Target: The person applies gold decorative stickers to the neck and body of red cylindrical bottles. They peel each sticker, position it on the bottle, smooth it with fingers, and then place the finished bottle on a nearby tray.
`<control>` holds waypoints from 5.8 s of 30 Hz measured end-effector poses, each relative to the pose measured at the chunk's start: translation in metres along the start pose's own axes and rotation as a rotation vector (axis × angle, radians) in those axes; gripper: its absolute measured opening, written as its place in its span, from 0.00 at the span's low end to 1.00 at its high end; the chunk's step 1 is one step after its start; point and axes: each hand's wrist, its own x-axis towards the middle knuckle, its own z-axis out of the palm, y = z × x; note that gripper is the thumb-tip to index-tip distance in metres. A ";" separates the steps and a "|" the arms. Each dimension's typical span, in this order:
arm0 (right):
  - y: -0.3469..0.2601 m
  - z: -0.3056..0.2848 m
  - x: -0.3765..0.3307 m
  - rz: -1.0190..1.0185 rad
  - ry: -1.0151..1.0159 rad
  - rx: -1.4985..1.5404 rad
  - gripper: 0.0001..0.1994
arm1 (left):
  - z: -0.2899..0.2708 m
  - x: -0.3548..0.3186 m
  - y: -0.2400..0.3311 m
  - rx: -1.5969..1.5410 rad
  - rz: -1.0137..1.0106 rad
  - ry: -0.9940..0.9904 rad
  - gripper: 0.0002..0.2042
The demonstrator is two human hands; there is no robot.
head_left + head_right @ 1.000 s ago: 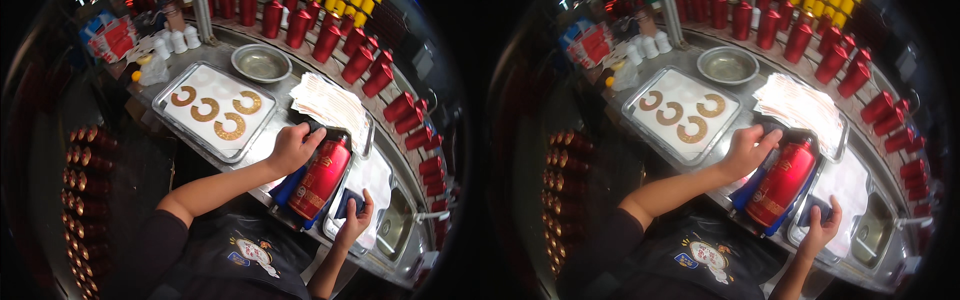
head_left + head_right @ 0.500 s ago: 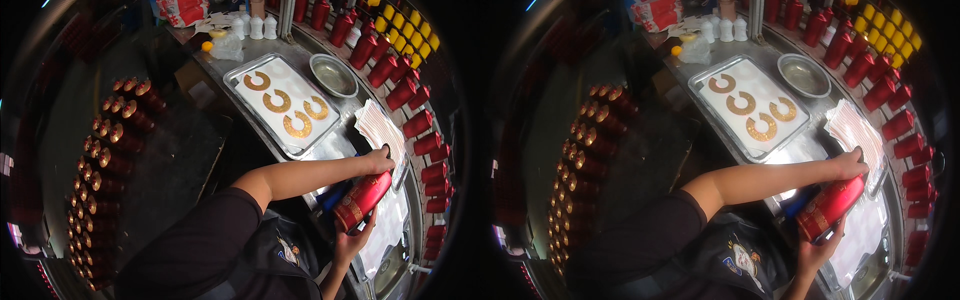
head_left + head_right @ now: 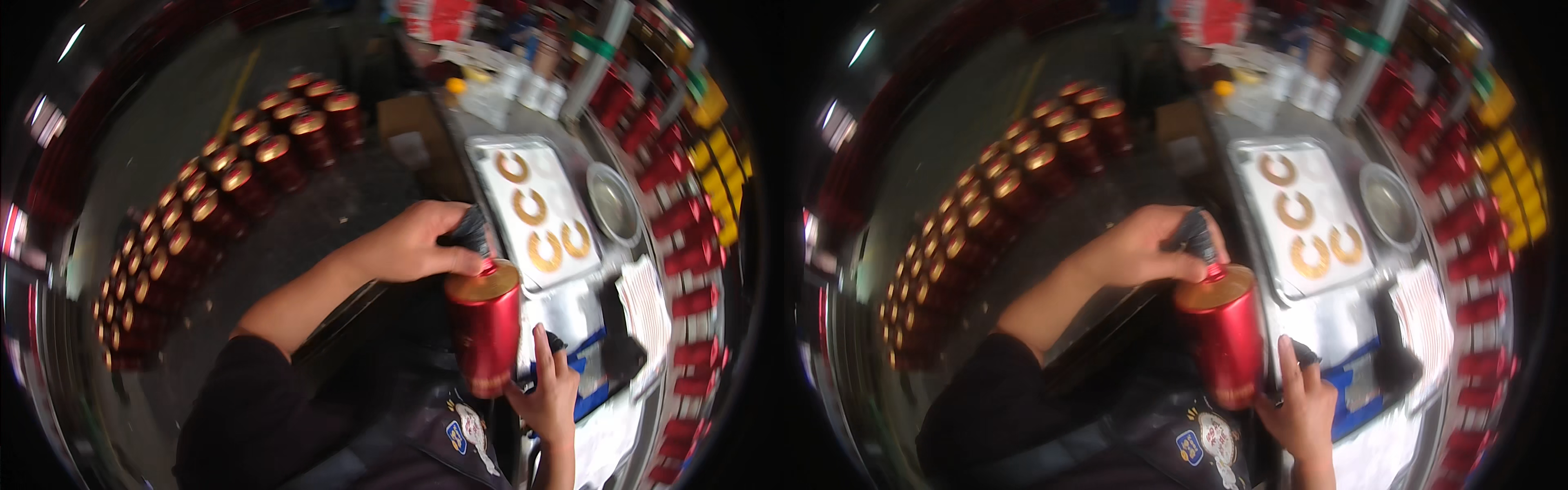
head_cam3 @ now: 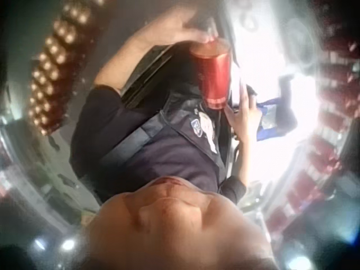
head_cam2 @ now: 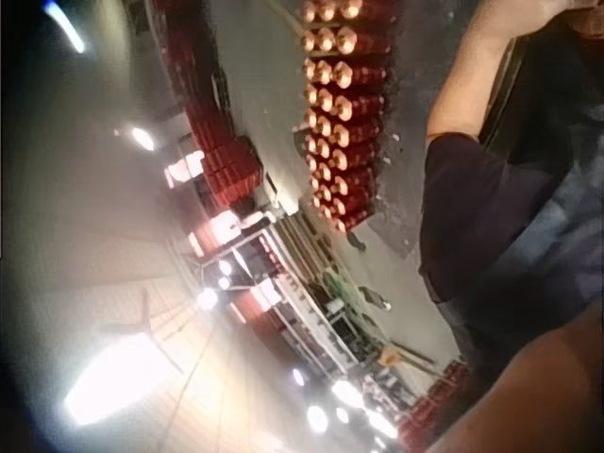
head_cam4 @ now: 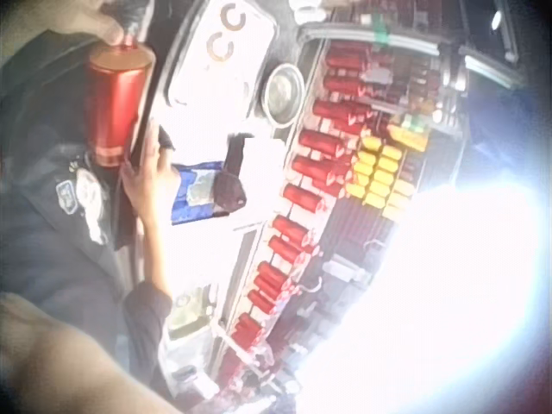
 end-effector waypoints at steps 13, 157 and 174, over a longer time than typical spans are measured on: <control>-0.035 0.029 0.056 0.023 -0.195 0.382 0.37 | -0.069 -0.472 0.051 1.588 -0.623 1.538 0.14; 0.115 -0.023 -0.285 1.191 0.848 0.235 0.01 | 0.203 0.132 -0.078 0.072 0.264 -0.431 0.54; 0.157 -0.012 -0.337 1.670 0.297 -0.178 0.34 | 0.202 0.129 -0.079 0.021 0.221 -0.450 0.52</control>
